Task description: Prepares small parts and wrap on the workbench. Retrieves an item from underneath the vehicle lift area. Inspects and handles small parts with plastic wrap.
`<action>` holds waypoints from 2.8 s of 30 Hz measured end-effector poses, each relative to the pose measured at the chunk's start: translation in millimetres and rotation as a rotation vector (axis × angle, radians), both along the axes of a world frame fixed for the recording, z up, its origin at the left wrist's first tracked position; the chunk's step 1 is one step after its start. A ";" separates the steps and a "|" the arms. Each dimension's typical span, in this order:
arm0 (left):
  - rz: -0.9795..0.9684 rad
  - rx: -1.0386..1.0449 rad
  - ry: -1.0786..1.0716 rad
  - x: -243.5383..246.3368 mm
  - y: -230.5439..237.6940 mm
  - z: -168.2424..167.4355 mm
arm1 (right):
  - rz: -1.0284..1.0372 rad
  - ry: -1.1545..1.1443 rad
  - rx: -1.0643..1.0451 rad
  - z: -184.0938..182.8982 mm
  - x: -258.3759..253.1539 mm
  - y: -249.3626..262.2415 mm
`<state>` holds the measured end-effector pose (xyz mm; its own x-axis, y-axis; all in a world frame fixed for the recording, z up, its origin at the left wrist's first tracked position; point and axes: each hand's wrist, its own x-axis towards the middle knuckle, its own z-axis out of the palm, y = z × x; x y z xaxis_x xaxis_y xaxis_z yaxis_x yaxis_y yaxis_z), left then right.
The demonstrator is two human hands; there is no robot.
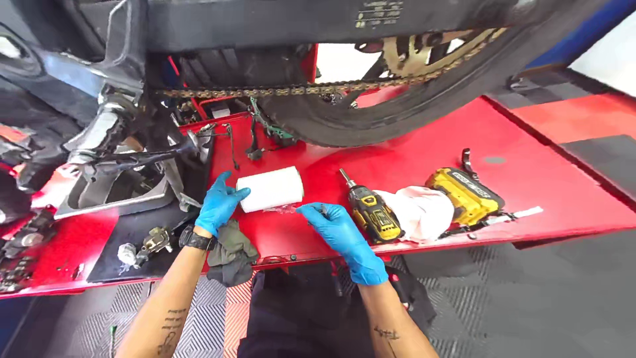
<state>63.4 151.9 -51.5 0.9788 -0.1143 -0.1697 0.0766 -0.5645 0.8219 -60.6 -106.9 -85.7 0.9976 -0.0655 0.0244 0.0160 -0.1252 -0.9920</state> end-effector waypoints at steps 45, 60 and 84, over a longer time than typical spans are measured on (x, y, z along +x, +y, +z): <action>-0.203 0.395 -0.209 21.8 25.3 -32.9 | -0.338 0.317 0.018 10.2 -2.8 17.9; 0.200 0.473 -0.226 27.7 36.1 -30.6 | -0.249 0.255 -0.139 0.5 -30.6 1.5; -0.759 0.290 -0.154 -22.4 -55.8 -44.6 | 0.301 0.098 -0.625 36.3 56.7 18.0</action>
<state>41.0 96.0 -96.1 0.6681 -0.7258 -0.1639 -0.5125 -0.6086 0.6058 -4.0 -88.9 -49.4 0.9697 0.2107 -0.1239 0.0532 -0.6767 -0.7343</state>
